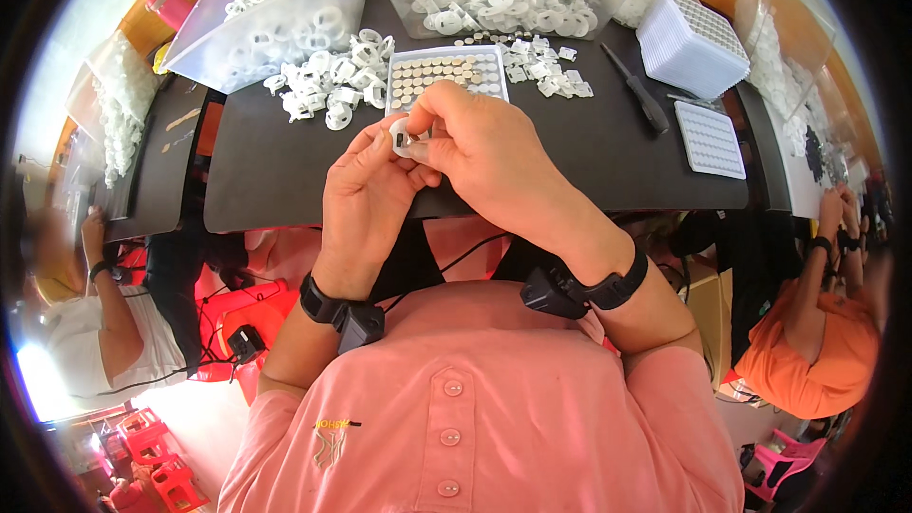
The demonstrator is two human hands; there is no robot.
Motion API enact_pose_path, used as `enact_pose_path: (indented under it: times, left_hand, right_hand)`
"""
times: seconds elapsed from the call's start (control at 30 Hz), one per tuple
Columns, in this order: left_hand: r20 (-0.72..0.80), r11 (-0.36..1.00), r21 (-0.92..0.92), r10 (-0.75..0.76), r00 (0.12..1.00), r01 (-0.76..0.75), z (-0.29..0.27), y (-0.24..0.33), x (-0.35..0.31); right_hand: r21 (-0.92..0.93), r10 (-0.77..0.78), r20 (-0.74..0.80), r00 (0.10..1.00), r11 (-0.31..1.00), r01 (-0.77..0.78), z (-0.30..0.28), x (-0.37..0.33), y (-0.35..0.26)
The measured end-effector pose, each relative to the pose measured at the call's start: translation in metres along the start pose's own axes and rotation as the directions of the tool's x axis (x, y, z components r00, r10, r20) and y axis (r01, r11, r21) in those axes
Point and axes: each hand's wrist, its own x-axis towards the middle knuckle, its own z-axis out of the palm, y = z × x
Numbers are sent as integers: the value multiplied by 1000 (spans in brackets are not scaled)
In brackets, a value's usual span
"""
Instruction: Assembling small components into circular plastic housings at a workshop desk.
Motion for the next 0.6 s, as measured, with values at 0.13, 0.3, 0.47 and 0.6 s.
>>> enact_pose_path:
  times: [0.13, 0.3, 0.47, 0.6]
  left_hand:
    - [14, 998, 62, 5, 1000, -6, 2, 1, -1]
    - [-12, 995, 95, 29, 1000, -28, 3, 1, 0]
    - [-43, 988, 154, 26, 999, -19, 5, 0, -1]
    - [-37, 991, 129, 48, 998, -43, 3, 0, 0]
  right_hand:
    - [-184, -108, -64, 992, 978, 95, 7, 0, 11]
    - [-265, -212, -117, 970, 948, 176, 13, 0, 25]
    - [-54, -94, -72, 993, 994, 90, 9, 4, 22]
    - [168, 24, 8, 1000, 985, -25, 5, 6, 18]
